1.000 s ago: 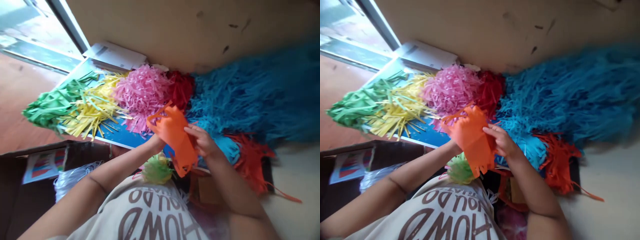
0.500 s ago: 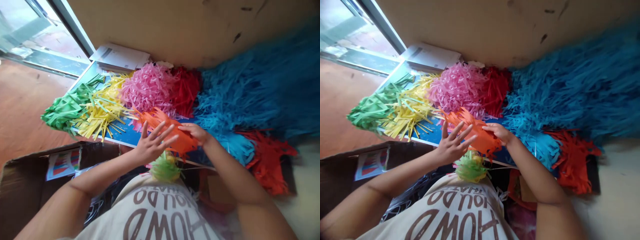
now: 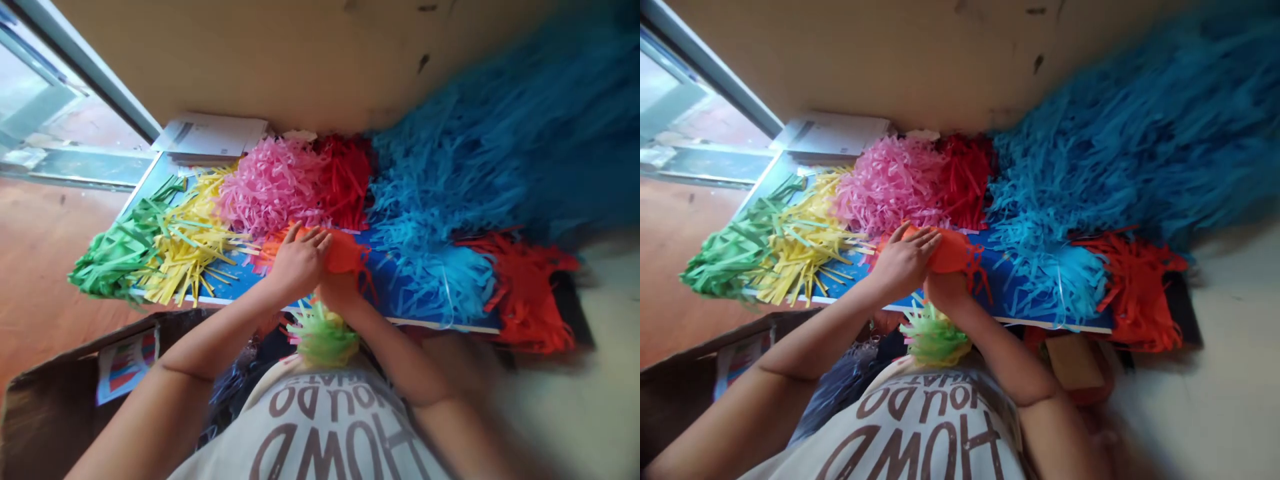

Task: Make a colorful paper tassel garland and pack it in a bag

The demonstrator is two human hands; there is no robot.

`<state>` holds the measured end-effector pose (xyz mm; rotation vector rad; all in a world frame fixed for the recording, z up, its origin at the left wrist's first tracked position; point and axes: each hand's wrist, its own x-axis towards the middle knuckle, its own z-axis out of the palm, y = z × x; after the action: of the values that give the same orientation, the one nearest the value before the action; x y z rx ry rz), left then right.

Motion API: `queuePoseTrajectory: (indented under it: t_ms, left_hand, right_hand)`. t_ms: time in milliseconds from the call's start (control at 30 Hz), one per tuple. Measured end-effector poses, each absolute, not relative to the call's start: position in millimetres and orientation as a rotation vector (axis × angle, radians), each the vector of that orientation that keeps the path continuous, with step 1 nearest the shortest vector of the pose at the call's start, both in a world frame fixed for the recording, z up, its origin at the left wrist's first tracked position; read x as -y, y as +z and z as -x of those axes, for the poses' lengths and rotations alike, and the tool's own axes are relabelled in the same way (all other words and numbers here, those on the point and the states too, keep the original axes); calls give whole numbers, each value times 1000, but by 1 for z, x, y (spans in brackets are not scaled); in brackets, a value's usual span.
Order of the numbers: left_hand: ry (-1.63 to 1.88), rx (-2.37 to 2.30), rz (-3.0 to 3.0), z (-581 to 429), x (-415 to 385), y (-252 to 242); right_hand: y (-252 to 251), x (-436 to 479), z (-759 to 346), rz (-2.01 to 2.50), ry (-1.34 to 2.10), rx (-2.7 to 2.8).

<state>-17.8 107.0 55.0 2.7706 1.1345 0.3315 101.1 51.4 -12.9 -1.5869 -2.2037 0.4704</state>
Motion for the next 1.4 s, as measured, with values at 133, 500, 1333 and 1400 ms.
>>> queuePoseTrajectory:
  t_ms: [133, 500, 1333, 1400]
  left_hand:
    - [277, -1108, -2861, 13, -91, 28]
    - [38, -1002, -2912, -27, -71, -14]
    - [266, -755, -2510, 9, -106, -26]
    - [297, -806, -2447, 8, -109, -30]
  right_hand:
    - [-22, -54, -158, 1853, 325, 2031]
    - [17, 26, -223, 1588, 365, 2114]
    - [-30, -10, -244, 1536, 433, 2058]
    - [-32, -13, -244, 1626, 429, 1989]
